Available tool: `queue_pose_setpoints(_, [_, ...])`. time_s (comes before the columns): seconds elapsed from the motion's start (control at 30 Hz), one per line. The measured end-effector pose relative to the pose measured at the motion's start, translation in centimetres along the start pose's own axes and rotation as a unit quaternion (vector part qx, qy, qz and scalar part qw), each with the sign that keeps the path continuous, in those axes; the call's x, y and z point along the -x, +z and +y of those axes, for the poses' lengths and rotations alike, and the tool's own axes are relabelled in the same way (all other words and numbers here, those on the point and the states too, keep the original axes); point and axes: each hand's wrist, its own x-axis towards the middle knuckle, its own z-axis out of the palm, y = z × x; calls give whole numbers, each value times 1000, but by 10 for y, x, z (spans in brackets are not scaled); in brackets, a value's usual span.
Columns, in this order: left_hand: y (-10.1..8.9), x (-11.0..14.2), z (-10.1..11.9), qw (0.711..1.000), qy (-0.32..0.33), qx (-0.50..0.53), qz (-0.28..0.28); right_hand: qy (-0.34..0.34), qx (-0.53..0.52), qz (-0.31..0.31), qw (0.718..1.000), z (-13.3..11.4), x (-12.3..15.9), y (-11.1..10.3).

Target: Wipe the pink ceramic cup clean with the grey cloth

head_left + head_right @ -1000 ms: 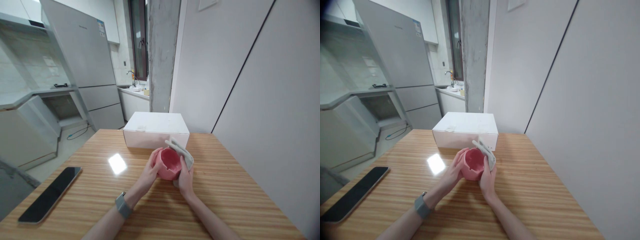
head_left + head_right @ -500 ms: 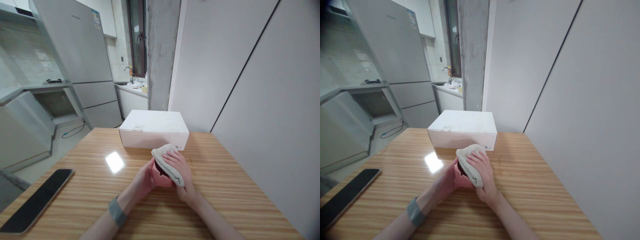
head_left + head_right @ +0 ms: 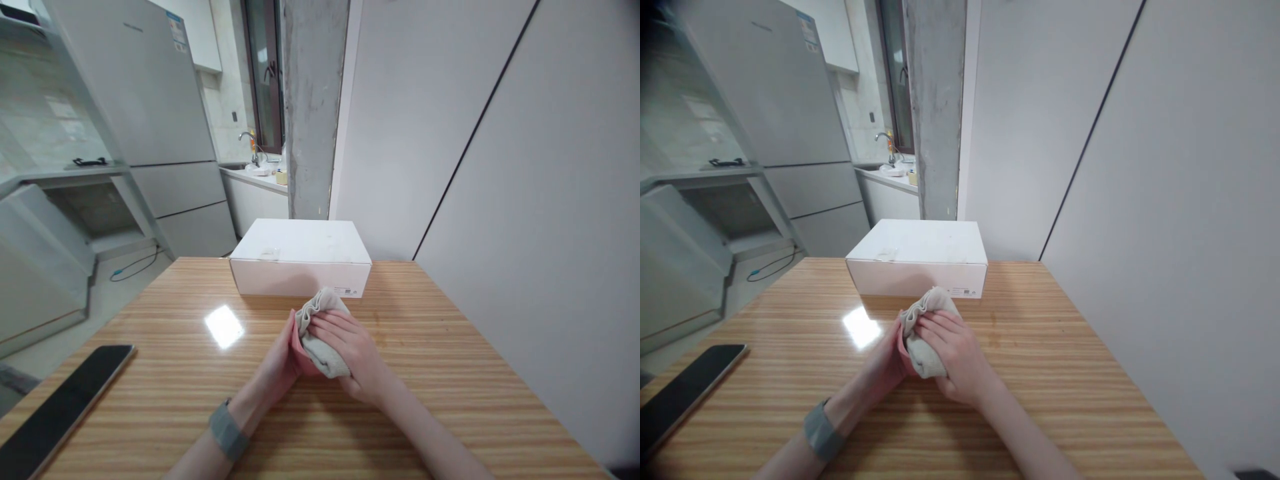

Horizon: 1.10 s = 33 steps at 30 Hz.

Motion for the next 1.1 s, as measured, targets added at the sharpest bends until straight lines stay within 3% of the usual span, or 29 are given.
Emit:
queue_pose_setpoints(0.17, [6,5,5,999,-49,19,10,39,11,-14,999,6,1,3])
queue_pose_setpoints(0.37, [3,2,2,1000,-6,0,-16,63,50,-10,997,5,-2,11])
queue_pose_setpoints(0.57, [4,2,-1,997,50,11,-52,97,63,40,992,5,-8,23])
queue_pose_setpoints(0.7, [5,6,6,995,46,28,-78,34,68,43,996,12,-5,22])
queue_pose_setpoints(0.83, [2,7,19,999,-21,1,-35,-54,122,5,991,13,-2,24])
queue_pose_setpoints(0.9, [1,6,25,998,-22,-53,-20,-85,154,-16,984,12,0,27])
queue_pose_setpoints(1.1, [-6,-5,20,993,7,-119,-2,-77,170,-61,981,3,-2,20])
